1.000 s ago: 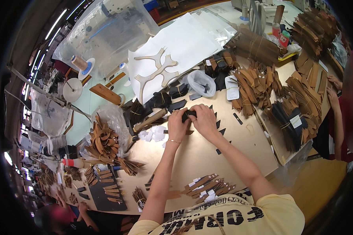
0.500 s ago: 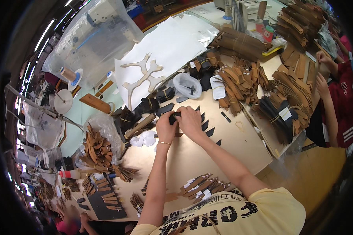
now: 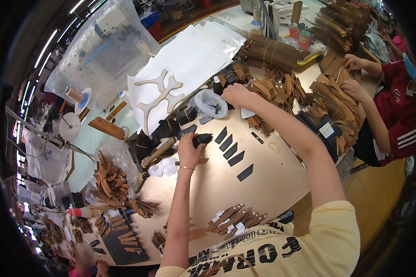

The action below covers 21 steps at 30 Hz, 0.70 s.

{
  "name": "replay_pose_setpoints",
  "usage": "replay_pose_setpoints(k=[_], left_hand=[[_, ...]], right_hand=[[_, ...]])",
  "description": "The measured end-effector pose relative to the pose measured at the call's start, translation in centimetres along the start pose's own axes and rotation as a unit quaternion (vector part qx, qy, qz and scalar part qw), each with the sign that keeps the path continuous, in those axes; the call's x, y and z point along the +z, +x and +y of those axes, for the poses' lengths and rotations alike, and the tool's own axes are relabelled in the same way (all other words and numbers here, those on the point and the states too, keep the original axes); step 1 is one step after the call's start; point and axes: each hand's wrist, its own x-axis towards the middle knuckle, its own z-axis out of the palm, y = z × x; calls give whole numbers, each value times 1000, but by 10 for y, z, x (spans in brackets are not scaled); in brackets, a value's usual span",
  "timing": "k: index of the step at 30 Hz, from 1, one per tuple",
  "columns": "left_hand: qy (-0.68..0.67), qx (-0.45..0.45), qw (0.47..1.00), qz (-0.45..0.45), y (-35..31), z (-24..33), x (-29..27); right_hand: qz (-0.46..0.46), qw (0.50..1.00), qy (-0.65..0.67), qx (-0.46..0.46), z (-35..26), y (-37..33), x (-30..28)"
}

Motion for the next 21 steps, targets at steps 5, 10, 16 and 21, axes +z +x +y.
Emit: replay_pose_setpoints(k=[5,10,16,21], left_hand=[[-24,-29,999,-27,1,0,-5],[-33,28,999,-21,0,-6,-5],[-58,23,998,-14,-5,-10,-1],[-44,38,998,-15,-8,-12,1]], right_hand=[[-16,999,5,-34,7,28,7],[-148,986,-70,8,-8,45,-8],[-86,991,-105,-13,-11,44,-4],[-44,978,-166,-120,-4,40,-2]])
